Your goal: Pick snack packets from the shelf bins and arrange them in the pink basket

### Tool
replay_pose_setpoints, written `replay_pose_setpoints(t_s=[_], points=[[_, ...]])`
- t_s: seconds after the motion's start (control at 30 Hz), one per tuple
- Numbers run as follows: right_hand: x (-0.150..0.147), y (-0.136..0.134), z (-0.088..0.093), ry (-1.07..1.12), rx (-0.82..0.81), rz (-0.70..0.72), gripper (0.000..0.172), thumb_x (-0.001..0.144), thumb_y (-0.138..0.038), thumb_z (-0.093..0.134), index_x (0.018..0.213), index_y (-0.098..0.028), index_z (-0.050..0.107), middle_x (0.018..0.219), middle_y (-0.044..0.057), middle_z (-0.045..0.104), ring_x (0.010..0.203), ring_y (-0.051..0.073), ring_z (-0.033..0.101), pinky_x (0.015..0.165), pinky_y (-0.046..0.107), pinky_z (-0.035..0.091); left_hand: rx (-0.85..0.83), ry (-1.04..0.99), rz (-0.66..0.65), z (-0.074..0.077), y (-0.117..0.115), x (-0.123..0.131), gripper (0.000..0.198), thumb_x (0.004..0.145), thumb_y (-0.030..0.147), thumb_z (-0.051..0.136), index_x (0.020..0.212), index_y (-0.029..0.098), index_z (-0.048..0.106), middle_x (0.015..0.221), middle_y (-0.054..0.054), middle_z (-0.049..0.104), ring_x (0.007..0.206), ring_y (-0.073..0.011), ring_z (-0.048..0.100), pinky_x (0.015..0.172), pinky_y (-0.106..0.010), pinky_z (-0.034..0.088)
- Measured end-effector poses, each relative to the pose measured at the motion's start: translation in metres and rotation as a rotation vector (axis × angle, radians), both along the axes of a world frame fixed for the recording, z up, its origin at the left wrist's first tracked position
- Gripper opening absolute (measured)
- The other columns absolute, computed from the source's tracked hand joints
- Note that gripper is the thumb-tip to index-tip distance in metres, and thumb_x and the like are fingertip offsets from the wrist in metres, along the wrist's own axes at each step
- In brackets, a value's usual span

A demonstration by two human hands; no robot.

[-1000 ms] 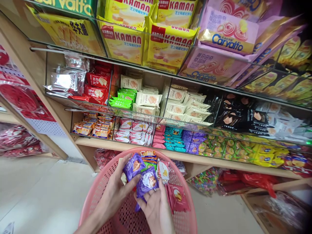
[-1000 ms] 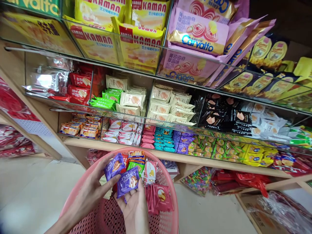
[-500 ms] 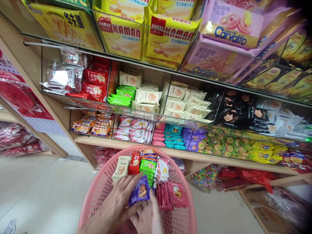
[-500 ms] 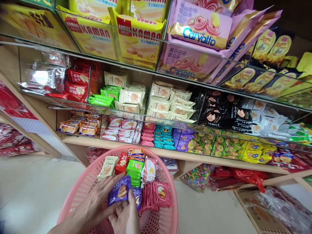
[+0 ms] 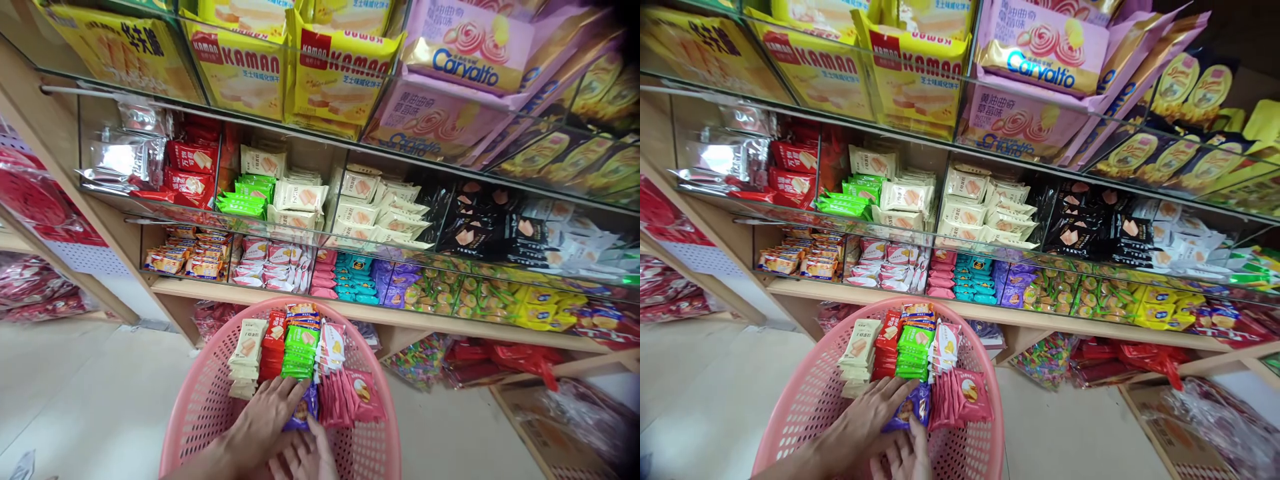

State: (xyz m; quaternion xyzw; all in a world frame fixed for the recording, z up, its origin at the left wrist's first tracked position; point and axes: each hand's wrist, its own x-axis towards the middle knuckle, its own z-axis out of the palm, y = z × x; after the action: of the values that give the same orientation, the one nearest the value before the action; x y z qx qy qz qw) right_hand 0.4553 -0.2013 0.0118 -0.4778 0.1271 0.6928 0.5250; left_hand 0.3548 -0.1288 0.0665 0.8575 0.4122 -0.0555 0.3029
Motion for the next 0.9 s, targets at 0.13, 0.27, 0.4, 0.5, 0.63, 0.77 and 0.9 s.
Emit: replay_pose_setpoints(t_s=[0.13, 0.27, 0.4, 0.5, 0.63, 0.77, 0.9], points=[[0.016, -0.003, -0.009, -0.037, -0.032, 0.032, 0.03, 0.059, -0.05, 0.073, 0.07, -0.025, 0.06, 0.074, 0.0, 0.067, 0.077, 0.018, 0.065, 0.075, 0.035, 0.05, 0.138, 0.022, -0.118, -0.016, 0.011, 0.013, 0.075, 0.073, 0.012, 0.052, 0.142, 0.024, 0.025, 0.138, -0.01, 0.045, 0.125, -0.0269, 0.042, 0.107, -0.046, 0.033], [0.018, -0.004, -0.023, -0.033, -0.095, 0.03, 0.03, 0.053, -0.041, 0.079, 0.068, -0.023, 0.061, 0.079, 0.002, 0.068, 0.077, 0.017, 0.065, 0.072, 0.032, 0.049, 0.19, 0.019, -0.14, -0.03, 0.013, 0.023, 0.081, 0.07, 0.007, 0.052, 0.143, 0.024, 0.022, 0.136, -0.012, 0.046, 0.123, -0.0287, 0.043, 0.106, -0.048, 0.033], [0.015, 0.0, -0.028, -0.009, -0.117, 0.037, 0.031, 0.051, -0.041, 0.079, 0.067, -0.022, 0.06, 0.079, 0.001, 0.067, 0.075, 0.016, 0.064, 0.07, 0.031, 0.049, 0.226, 0.008, -0.154, -0.039, 0.013, 0.029, 0.08, 0.071, 0.005, 0.051, 0.143, 0.024, 0.022, 0.133, -0.011, 0.048, 0.121, -0.0287, 0.045, 0.104, -0.047, 0.035], [0.013, 0.004, -0.025, -0.003, -0.12, 0.037, 0.03, 0.052, -0.041, 0.078, 0.068, -0.022, 0.06, 0.076, 0.0, 0.066, 0.072, 0.015, 0.062, 0.066, 0.029, 0.048, 0.236, 0.008, -0.139, -0.041, 0.014, 0.032, 0.068, 0.077, 0.004, 0.042, 0.141, 0.024, 0.027, 0.134, -0.011, 0.048, 0.122, -0.0271, 0.044, 0.105, -0.046, 0.035], [0.015, 0.01, -0.016, 0.043, -0.08, 0.077, 0.026, 0.054, -0.037, 0.076, 0.067, -0.022, 0.059, 0.078, 0.001, 0.066, 0.073, 0.015, 0.061, 0.066, 0.028, 0.047, 0.228, 0.013, -0.095, -0.035, 0.016, 0.032, 0.061, 0.079, 0.007, 0.044, 0.137, 0.023, 0.033, 0.132, -0.011, 0.049, 0.122, -0.0264, 0.044, 0.104, -0.046, 0.036], [0.016, 0.015, -0.008, 0.062, -0.041, 0.123, 0.024, 0.056, -0.037, 0.074, 0.065, -0.022, 0.057, 0.076, 0.001, 0.065, 0.074, 0.015, 0.061, 0.067, 0.027, 0.046, 0.194, 0.022, -0.057, -0.025, 0.018, 0.023, 0.067, 0.073, 0.015, 0.059, 0.136, 0.022, 0.035, 0.132, -0.009, 0.049, 0.122, -0.0272, 0.044, 0.104, -0.043, 0.037], [0.017, 0.019, 0.0, 0.047, -0.058, 0.077, 0.024, 0.058, -0.037, 0.072, 0.065, -0.02, 0.057, 0.072, 0.002, 0.063, 0.07, 0.015, 0.061, 0.066, 0.028, 0.046, 0.191, 0.06, 0.015, -0.024, 0.015, 0.004, 0.066, 0.074, 0.011, 0.055, 0.137, 0.018, 0.034, 0.139, -0.011, 0.044, 0.128, -0.0288, 0.039, 0.108, -0.046, 0.033]])
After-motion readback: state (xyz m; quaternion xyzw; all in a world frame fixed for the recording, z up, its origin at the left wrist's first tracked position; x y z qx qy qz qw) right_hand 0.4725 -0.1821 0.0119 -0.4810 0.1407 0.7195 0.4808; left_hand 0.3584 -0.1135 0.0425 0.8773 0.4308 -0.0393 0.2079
